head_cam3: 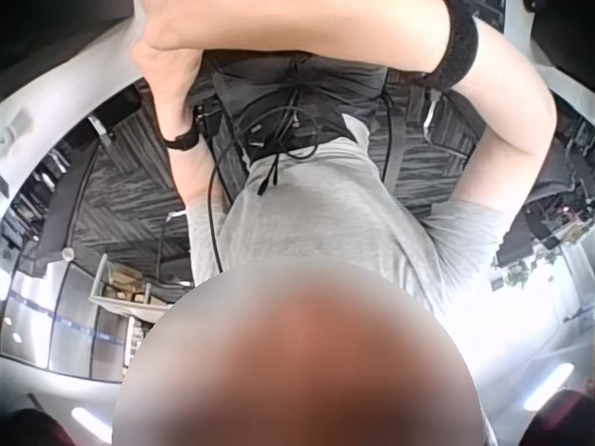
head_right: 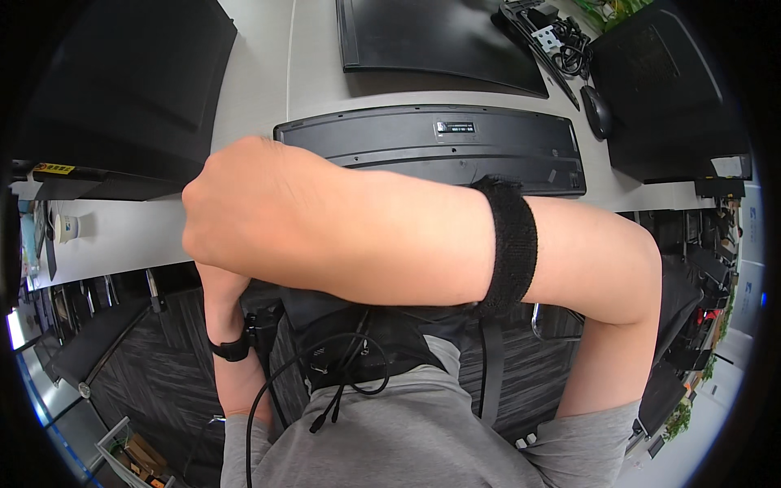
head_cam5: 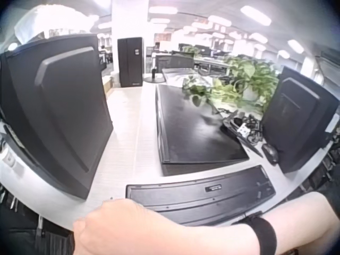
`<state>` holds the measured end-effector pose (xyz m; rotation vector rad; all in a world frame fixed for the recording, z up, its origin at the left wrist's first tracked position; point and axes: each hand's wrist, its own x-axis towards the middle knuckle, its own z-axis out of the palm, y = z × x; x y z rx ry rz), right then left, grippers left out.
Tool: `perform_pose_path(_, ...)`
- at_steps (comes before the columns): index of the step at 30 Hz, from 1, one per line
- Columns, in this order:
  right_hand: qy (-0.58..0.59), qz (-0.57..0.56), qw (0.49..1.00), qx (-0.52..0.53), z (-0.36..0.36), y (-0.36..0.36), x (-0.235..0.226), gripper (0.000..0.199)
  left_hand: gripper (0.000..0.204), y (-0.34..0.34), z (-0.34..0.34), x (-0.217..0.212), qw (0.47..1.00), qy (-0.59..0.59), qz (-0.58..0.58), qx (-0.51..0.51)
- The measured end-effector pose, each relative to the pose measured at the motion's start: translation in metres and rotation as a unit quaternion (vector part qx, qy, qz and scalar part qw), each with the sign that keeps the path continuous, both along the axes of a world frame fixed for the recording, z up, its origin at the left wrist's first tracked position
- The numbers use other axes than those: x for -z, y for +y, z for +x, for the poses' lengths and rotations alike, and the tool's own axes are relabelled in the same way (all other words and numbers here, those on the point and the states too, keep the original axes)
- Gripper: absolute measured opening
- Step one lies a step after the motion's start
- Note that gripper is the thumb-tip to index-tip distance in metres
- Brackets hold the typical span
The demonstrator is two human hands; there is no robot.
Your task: Disassembling a computer keyboard using a screwdriver to remove screws from the back.
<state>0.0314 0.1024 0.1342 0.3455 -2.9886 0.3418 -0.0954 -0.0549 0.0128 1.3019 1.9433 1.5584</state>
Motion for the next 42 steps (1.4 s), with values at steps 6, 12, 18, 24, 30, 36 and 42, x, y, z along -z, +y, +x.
perform_pose_path(6,0.0,-0.005,1.0,-0.022,0.003,0.005,-0.001,0.011,0.017,-0.006,-0.005,-0.01,0.999,-0.002,-0.002,0.043)
perform_pose_path(12,0.003,0.016,1.0,-0.002,0.0,0.005,-0.001,0.008,0.016,0.004,0.009,-0.01,0.998,-0.002,0.056,-0.019)
perform_pose_path(18,-0.055,-0.009,0.998,-0.033,0.007,0.008,-0.009,0.012,0.014,-0.002,-0.001,-0.013,0.998,0.059,0.006,0.031)
perform_pose_path(24,-0.003,-0.022,1.0,-0.002,-0.003,0.006,0.002,0.007,0.014,0.002,0.007,-0.011,1.0,0.006,-0.002,0.023)
perform_pose_path(30,0.002,-0.034,0.999,-0.02,-0.001,0.007,0.004,0.007,0.015,0.003,0.003,-0.008,0.999,0.046,0.001,0.005)
perform_pose_path(36,0.007,-0.045,0.998,-0.041,0.0,0.013,0.006,0.007,0.015,0.0,0.0,-0.007,0.999,0.01,0.0,0.033)
perform_pose_path(42,0.009,-0.045,0.998,-0.051,0.005,0.011,0.009,0.008,0.018,0.005,0.006,-0.005,0.995,0.09,0.036,-0.018)
